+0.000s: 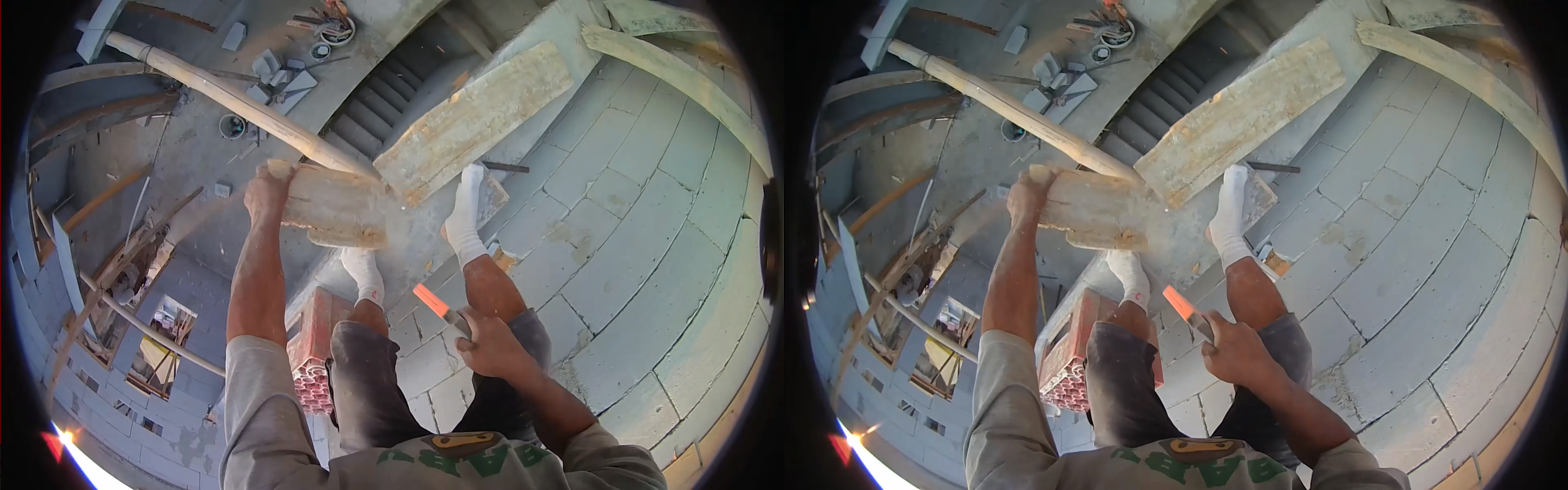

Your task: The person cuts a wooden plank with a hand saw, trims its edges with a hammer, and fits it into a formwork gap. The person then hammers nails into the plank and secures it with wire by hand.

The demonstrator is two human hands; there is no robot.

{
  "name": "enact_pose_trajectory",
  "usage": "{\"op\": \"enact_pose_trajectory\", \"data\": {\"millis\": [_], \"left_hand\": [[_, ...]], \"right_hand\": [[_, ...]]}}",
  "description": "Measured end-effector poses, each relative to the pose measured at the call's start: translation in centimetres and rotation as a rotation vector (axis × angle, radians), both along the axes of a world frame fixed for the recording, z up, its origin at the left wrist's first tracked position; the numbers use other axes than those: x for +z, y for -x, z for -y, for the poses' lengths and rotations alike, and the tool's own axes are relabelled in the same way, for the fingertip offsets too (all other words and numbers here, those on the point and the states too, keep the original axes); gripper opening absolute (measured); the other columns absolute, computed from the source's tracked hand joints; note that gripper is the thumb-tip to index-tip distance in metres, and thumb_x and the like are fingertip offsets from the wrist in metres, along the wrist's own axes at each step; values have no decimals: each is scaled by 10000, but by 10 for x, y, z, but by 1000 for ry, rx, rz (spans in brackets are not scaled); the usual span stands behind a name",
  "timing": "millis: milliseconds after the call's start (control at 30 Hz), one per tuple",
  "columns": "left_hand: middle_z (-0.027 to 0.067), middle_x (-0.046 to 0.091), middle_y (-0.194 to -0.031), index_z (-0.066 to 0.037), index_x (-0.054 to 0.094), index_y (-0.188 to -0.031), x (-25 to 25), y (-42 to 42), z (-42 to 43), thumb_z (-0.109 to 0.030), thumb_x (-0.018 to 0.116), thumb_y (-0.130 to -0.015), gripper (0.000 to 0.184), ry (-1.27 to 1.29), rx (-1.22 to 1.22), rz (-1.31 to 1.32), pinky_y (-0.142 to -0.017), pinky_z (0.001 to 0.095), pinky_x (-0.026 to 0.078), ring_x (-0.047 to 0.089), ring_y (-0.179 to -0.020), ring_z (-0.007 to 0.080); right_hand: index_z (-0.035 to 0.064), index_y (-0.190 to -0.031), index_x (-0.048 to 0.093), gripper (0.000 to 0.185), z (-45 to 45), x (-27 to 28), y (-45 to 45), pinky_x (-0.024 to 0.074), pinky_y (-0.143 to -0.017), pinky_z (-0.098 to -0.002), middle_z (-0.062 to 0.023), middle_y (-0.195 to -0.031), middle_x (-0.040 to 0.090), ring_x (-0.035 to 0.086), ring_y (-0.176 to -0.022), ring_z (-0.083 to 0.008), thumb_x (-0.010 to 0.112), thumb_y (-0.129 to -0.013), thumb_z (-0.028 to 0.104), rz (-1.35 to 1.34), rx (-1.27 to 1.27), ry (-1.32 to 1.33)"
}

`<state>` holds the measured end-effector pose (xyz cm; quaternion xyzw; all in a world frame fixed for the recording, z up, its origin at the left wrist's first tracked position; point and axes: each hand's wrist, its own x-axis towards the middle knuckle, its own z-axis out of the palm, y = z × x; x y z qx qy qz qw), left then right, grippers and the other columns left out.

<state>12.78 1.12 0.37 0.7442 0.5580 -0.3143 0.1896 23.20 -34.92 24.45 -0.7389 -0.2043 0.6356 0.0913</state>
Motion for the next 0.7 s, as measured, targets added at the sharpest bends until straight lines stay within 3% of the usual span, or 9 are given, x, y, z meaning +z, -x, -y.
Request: {"op": "enact_pose_trajectory", "data": {"millis": [67, 200, 267, 300, 333, 400, 433, 633, 700], "left_hand": [[229, 664, -1014, -26, 531, -1169, -16, -45, 20, -657, 604, -784, 743, 62, -239, 72, -841, 453, 503, 643, -981, 376], [220, 668, -995, -47, 531, -1181, -5, -66, 17, -597, 610, -816, 664, 112, -117, 123, -831, 454, 504, 645, -969, 375], [208, 674, -986, -53, 531, -1188, -7, -65, 30, -591, 611, -819, 657, 79, -186, 86, -832, 454, 502, 646, -968, 370], [204, 678, -971, -47, 531, -1188, 2, -73, 33, -588, 607, -822, 658, 59, -197, 105, -831, 454, 500, 646, -968, 369], [209, 676, -973, -44, 532, -1184, 2, -77, 34, -588, 607, -822, 659, 56, -174, 107, -835, 454, 499, 646, -967, 370], [221, 673, -978, -36, 533, -1178, -2, -79, 32, -588, 608, -821, 661, 58, -150, 106, -841, 452, 496, 646, -967, 370], [225, 672, -983, -37, 537, -1173, -3, -75, 35, -598, 609, -814, 670, 60, -132, 100, -843, 455, 495, 645, -968, 371], [228, 671, -997, -48, 571, -1124, 10, -19, 52, -672, 609, -762, 722, -52, 130, 112, -841, 469, 489, 638, -982, 380], [224, 675, -991, -56, 580, -1110, 21, -15, 49, -683, 609, -753, 722, -60, 141, 123, -836, 473, 491, 639, -976, 388]], "right_hand": [[15, -1141, 509, 410, -10, 42, -71, 504, -709, -472, -220, -748, 618, 624, -732, -427, 618, -767, 144, -198, 95, 100], [52, -1075, 540, 334, -50, 86, -174, 510, -656, -420, -162, -735, 619, 636, -692, -366, 624, -755, 97, -38, 25, 14], [10, -1138, 559, 421, -89, 0, -187, 503, -641, -377, -219, -752, 623, 617, -711, -398, 586, -721, 56, 272, -35, -178], [-10, -1147, 538, 413, -104, -64, -192, 490, -701, -448, -281, -828, 614, 589, -801, -461, 571, -740, 49, 499, 43, -222], [-7, -1150, 539, 412, -115, -124, -208, 482, -767, -491, -298, -928, 619, 589, -874, -476, 564, -746, 69, 566, 87, -165], [28, -1170, 540, 447, -112, -201, -248, 497, -852, -469, -267, -995, 640, 609, -979, -418, 593, -736, 120, 678, 114, 32], [25, -1169, 541, 441, -97, -213, -260, 494, -866, -466, -274, -1035, 632, 603, -999, -418, 588, -744, 130, 681, 106, 139], [-7, -1141, 526, 397, 16, -187, -275, 491, -858, -483, -275, -979, 637, 606, -961, -435, 548, -763, 111, 702, -107, 64], [6, -1160, 506, 415, 38, -200, -271, 495, -833, -490, -268, -936, 643, 613, -931, -436, 562, -762, 111, 698, -47, 30]]}}
